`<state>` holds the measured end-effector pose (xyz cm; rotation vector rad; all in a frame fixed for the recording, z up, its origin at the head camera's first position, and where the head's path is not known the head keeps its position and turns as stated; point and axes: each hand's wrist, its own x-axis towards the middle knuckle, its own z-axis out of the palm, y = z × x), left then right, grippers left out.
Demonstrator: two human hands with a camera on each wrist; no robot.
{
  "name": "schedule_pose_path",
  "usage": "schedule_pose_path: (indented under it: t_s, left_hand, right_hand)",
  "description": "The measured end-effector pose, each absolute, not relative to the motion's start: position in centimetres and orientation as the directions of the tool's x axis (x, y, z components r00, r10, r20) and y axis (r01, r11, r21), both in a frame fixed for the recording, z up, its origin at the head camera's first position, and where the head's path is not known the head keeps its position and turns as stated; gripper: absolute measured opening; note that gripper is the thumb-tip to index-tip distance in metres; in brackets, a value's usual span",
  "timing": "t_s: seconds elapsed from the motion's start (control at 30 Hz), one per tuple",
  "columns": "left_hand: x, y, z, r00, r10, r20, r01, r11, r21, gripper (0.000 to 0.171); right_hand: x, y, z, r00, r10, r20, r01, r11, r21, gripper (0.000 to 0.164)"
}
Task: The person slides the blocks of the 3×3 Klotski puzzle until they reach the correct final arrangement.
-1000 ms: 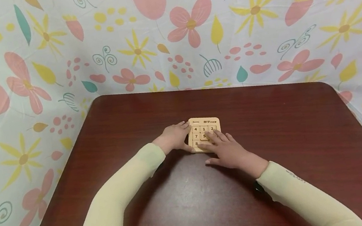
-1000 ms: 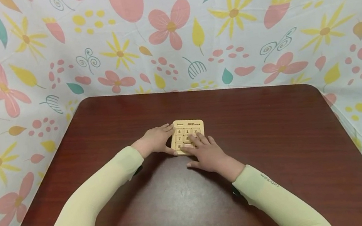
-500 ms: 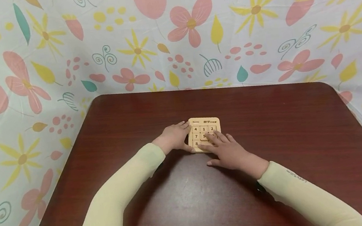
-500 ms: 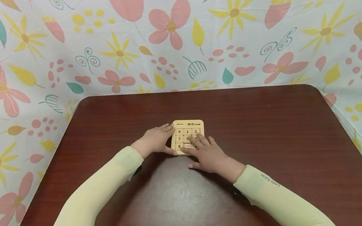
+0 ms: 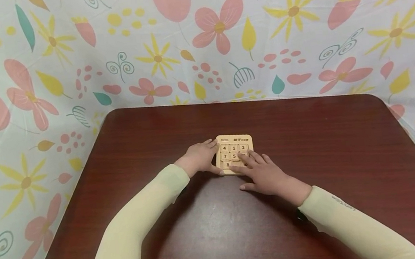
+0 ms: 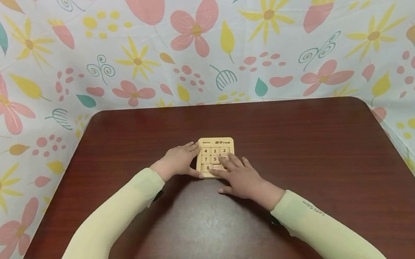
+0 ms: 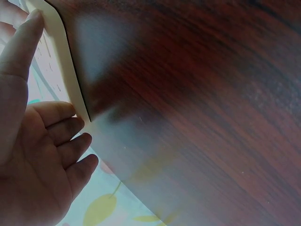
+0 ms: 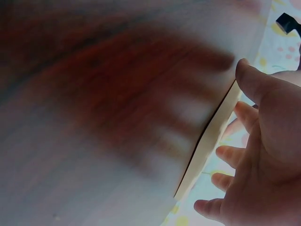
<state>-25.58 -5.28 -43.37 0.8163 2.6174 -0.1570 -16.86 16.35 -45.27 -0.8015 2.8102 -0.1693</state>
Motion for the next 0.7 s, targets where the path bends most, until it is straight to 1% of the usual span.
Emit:
schedule_pose_path:
  t_s: [0.23, 0.5, 0.7]
  left_hand:
    - [-25.7, -5.2, -43.4, -0.75, 0.525, -0.402, 0.571, 0.821, 0.005, 0.105]
    - [-25.6, -5.2, -43.3, -0.751, 0.523, -0.404, 0.571, 0.821, 0.001, 0.105]
    - [-25.4, -5.2, -43.1, -0.751, 0.512, -0.417, 0.563, 0.826, -0.002, 0.103]
  right_hand:
    - [-16.6, 16.9, -45.3, -0.836, -0.525, -0.161, -0.499, 0.848, -0.179, 0.061]
    - [-16.5, 17.6, -45.2, -0.845, -0.501, -0.186, -0.471, 0.863, -0.183, 0.061]
    - [-16.3, 18.1, -45.3, -0.847, -0.504, -0.167, -0.477, 0.86, -0.179, 0.06]
